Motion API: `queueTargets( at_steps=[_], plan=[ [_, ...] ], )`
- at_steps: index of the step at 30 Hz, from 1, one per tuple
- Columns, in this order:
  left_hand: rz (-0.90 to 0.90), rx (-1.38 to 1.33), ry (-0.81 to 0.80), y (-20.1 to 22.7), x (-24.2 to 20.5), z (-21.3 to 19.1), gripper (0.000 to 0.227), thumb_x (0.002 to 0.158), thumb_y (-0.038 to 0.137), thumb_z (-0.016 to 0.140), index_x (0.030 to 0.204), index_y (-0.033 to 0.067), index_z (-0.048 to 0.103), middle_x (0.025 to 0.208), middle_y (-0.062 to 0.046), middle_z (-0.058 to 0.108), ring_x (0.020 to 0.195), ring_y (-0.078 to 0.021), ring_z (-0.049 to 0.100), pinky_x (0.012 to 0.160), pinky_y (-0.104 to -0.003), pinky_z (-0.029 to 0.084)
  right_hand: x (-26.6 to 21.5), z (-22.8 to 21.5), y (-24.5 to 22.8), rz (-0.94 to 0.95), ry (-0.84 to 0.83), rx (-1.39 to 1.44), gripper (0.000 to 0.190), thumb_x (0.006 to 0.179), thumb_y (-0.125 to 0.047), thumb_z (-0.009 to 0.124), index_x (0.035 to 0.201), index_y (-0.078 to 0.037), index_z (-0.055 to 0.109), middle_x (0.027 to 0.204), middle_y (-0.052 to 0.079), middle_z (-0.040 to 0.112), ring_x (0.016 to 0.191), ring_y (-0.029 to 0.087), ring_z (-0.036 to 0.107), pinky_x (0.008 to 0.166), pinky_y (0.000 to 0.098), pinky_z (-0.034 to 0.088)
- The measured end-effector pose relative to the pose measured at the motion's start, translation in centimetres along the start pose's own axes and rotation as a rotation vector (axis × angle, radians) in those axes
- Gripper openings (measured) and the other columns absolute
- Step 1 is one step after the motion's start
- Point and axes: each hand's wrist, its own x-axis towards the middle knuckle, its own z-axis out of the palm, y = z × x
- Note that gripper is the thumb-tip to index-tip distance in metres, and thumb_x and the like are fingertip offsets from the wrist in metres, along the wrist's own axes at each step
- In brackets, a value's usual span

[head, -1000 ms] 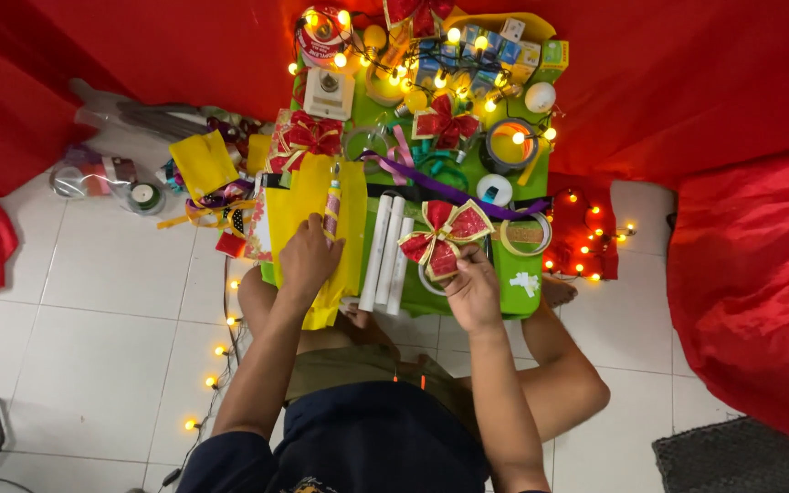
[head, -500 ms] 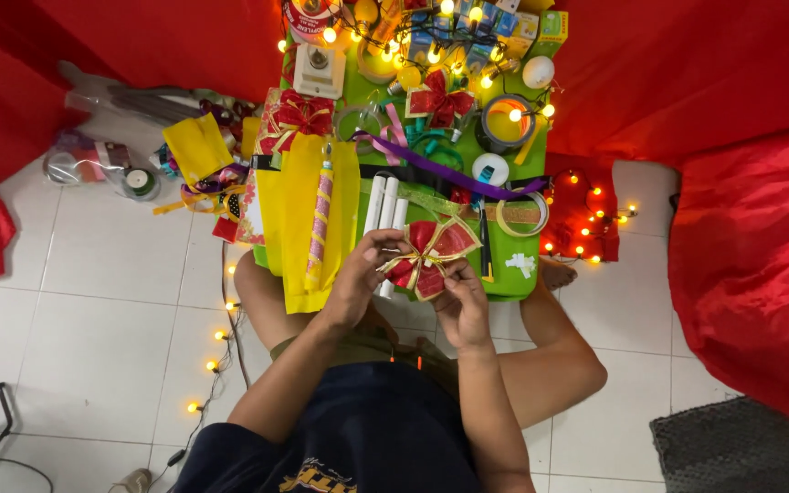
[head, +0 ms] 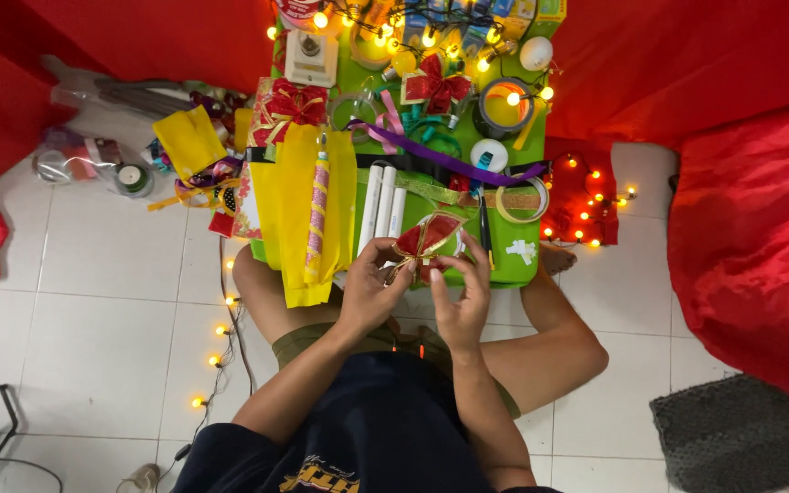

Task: A person is decorating a craft board by wrapping sticks with decorative paper and attaching them using tape.

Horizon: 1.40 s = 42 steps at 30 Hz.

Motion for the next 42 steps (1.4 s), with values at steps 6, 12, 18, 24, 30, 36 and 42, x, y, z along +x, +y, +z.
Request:
queueTargets(
  at_steps=[6, 12, 18, 24, 30, 36, 42],
  plan=[
    [0.126, 0.078, -0.017, 1.1, 0.1, 0.6, 0.022, 0.088, -0.001, 0.075, 0.108, -0.0031, 0.066, 0.093, -0.018, 0.070, 0.086, -0.0253, 0.071, 0.073, -0.039, 0.064, -0.8, -0.2, 4.3, 0.206, -0.027, 0.312, 0.030, 0.096, -0.025, 0.075, 0.100, 0.003, 0.069, 0.152, 0.019, 0.044, 0.149, 0.039, 0.032, 0.121, 0.0534, 0.033],
    [0.220, 0.189, -0.045, 1.2, 0.4, 0.1, 0.020, 0.088, -0.003, 0.075, 0.106, -0.0035, 0.066, 0.094, -0.017, 0.068, 0.083, -0.0318, 0.073, 0.070, -0.044, 0.064, -1.7, -0.1, 6.9, 0.254, -0.008, 0.355, 0.023, 0.094, -0.020, 0.078, 0.099, 0.003, 0.072, 0.150, 0.020, 0.045, 0.147, 0.037, 0.035, 0.121, 0.0505, 0.031],
    [0.143, 0.083, -0.061, 1.4, 0.1, 0.5, 0.022, 0.087, -0.004, 0.076, 0.106, -0.0055, 0.065, 0.093, -0.019, 0.068, 0.085, -0.0277, 0.071, 0.073, -0.043, 0.064, -0.8, 0.2, 5.3, 0.065, 0.043, 0.199, 0.023, 0.093, -0.017, 0.077, 0.093, 0.005, 0.070, 0.140, 0.021, 0.052, 0.142, 0.039, 0.043, 0.112, 0.0499, 0.045],
    [0.060, -0.028, -0.070, 0.6, -0.5, -0.1, 0.023, 0.087, -0.004, 0.075, 0.107, -0.0068, 0.064, 0.092, -0.020, 0.069, 0.087, -0.0255, 0.070, 0.073, -0.040, 0.064, -0.4, 0.3, 3.0, -0.026, 0.089, 0.095, 0.020, 0.094, -0.016, 0.076, 0.092, 0.004, 0.072, 0.134, 0.019, 0.056, 0.140, 0.039, 0.047, 0.106, 0.0462, 0.049],
    [-0.076, -0.113, -0.107, 1.2, -0.8, -0.3, 0.024, 0.088, -0.005, 0.073, 0.110, -0.0037, 0.063, 0.088, -0.016, 0.067, 0.081, -0.0189, 0.069, 0.071, -0.033, 0.063, 0.3, -0.1, 1.5, -0.234, 0.150, -0.157, 0.006, 0.094, -0.010, 0.073, 0.091, -0.004, 0.072, 0.129, 0.013, 0.057, 0.137, 0.040, 0.046, 0.101, 0.0469, 0.048],
    [-0.067, -0.079, -0.103, 0.9, -0.8, -0.1, 0.022, 0.085, -0.005, 0.076, 0.105, -0.0044, 0.065, 0.091, -0.019, 0.070, 0.085, -0.0220, 0.071, 0.072, -0.035, 0.063, 0.7, -0.8, 2.8, -0.389, 0.235, -0.389, 0.004, 0.090, -0.010, 0.076, 0.094, -0.010, 0.077, 0.129, 0.006, 0.061, 0.133, 0.037, 0.050, 0.102, 0.0508, 0.047],
    [-0.096, -0.076, -0.091, -1.1, -1.3, -1.1, 0.027, 0.083, -0.007, 0.077, 0.108, -0.0049, 0.064, 0.094, -0.021, 0.069, 0.089, -0.0261, 0.071, 0.079, -0.039, 0.063, 2.0, -3.0, 3.3, -0.404, 0.315, -0.437, 0.004, 0.090, -0.007, 0.074, 0.092, -0.009, 0.077, 0.120, 0.008, 0.065, 0.119, 0.034, 0.061, 0.094, 0.0461, 0.052]
  ],
)
